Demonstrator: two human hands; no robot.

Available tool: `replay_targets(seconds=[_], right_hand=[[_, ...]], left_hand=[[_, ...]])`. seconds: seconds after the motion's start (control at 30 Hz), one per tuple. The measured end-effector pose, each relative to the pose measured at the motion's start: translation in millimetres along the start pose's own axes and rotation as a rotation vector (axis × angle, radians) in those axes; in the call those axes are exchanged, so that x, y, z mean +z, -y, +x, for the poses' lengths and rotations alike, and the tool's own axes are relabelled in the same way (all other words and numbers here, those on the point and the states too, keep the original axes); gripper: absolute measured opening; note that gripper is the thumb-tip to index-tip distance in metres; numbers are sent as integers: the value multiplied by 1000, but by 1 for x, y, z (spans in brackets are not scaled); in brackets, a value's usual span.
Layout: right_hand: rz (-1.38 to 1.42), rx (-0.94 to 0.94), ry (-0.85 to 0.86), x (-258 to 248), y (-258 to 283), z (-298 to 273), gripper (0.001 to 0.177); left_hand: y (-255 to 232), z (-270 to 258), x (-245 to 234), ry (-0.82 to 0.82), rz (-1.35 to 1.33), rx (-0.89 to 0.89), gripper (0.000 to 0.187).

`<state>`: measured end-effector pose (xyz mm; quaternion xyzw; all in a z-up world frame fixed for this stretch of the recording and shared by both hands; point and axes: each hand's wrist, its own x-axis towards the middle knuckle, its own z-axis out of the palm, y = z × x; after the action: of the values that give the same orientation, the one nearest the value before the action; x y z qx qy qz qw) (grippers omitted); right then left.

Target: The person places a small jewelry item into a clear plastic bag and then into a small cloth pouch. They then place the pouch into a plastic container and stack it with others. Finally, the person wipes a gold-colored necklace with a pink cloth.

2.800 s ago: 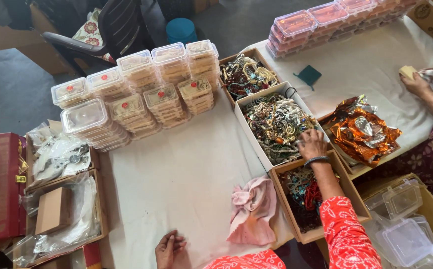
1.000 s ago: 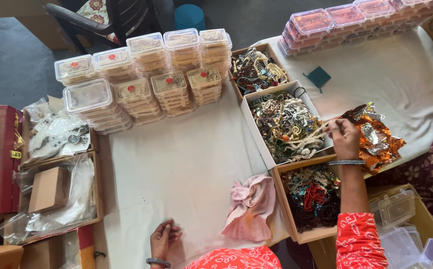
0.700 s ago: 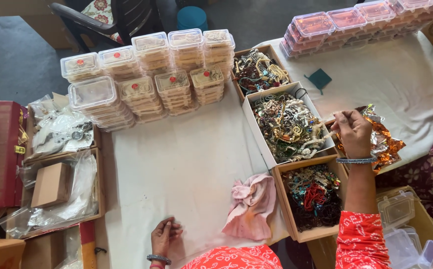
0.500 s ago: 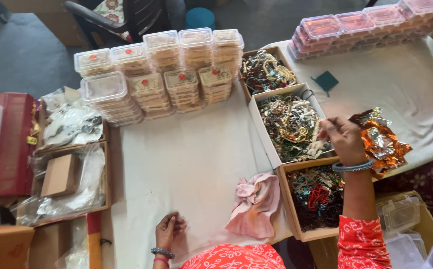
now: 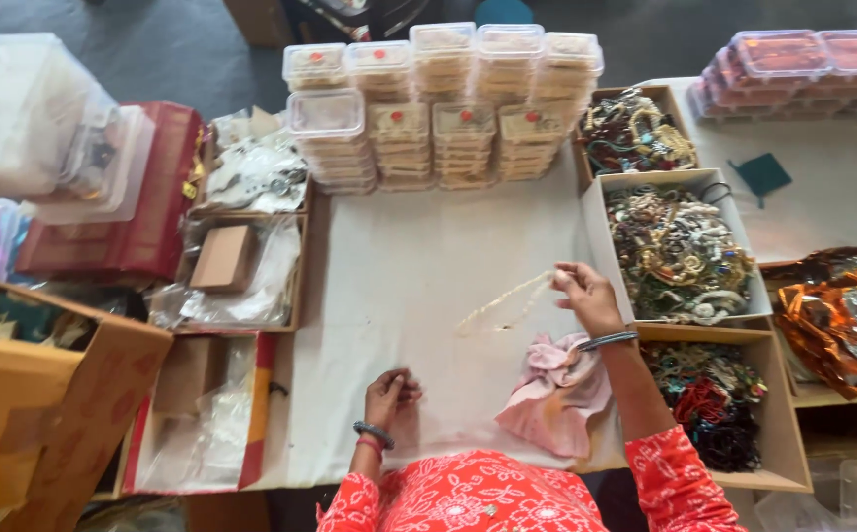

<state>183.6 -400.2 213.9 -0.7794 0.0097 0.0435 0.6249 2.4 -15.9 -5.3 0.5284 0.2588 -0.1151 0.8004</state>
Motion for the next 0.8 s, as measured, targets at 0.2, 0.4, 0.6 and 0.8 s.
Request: replay_targets(seconds=[0.2, 0.4, 0.6, 0.8], right_hand=[[-968, -182, 2, -2, -105, -69, 59], [-956, -115, -121, -3, -177, -107, 98], [-1082, 15, 87, 29, -134, -140, 88], [-1219, -336, -83, 49, -95, -177, 70]], left_hand=[[-31, -36, 31, -308, 872, 390, 29], [-81, -47, 106, 12, 1216, 703, 51], [-75, -35, 135, 183, 1610, 655, 81], [-43, -48, 74, 104, 1733, 682, 68]])
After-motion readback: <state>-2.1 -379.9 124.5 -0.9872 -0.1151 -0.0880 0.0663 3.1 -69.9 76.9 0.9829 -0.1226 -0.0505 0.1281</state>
